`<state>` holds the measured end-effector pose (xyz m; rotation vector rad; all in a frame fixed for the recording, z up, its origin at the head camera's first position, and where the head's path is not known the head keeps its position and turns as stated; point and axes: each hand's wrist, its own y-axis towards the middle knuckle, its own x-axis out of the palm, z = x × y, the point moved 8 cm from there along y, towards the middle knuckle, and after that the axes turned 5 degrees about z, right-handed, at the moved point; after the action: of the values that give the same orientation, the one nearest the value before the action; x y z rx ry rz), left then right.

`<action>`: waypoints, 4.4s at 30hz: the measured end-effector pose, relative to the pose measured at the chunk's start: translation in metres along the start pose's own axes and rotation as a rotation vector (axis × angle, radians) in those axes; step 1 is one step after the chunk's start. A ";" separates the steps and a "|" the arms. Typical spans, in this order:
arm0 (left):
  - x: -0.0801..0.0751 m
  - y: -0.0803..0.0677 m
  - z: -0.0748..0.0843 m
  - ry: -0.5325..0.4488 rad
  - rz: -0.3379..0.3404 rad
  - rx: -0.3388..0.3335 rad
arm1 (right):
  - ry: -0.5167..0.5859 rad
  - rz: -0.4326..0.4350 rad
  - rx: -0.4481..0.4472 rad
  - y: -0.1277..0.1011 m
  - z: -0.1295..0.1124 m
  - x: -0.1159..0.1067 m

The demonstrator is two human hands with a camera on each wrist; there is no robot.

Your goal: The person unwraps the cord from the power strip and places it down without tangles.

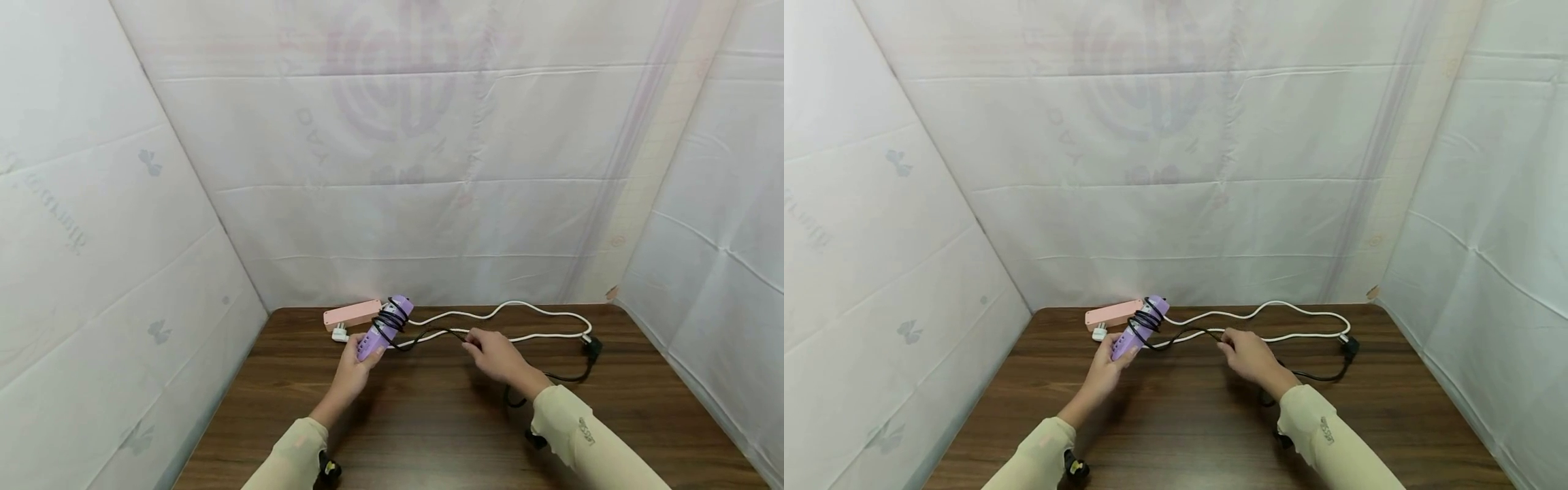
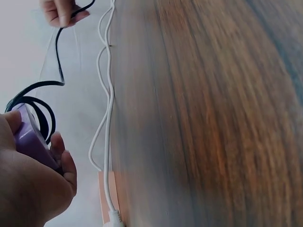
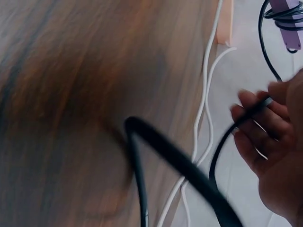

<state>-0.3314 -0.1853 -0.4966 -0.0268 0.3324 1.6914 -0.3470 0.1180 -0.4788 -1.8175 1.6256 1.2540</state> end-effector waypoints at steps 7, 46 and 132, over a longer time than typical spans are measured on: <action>0.000 -0.001 0.002 -0.003 -0.015 0.008 | -0.055 -0.101 -0.016 -0.004 0.004 0.011; 0.017 -0.010 0.022 0.076 -0.100 0.075 | 0.226 0.186 -0.301 0.002 -0.111 0.004; 0.011 -0.009 0.021 -0.026 -0.107 0.082 | 0.157 -0.146 -0.240 -0.010 -0.100 0.030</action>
<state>-0.3213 -0.1686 -0.4810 0.0378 0.3739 1.5698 -0.3047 0.0257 -0.4542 -2.1868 1.4384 1.3160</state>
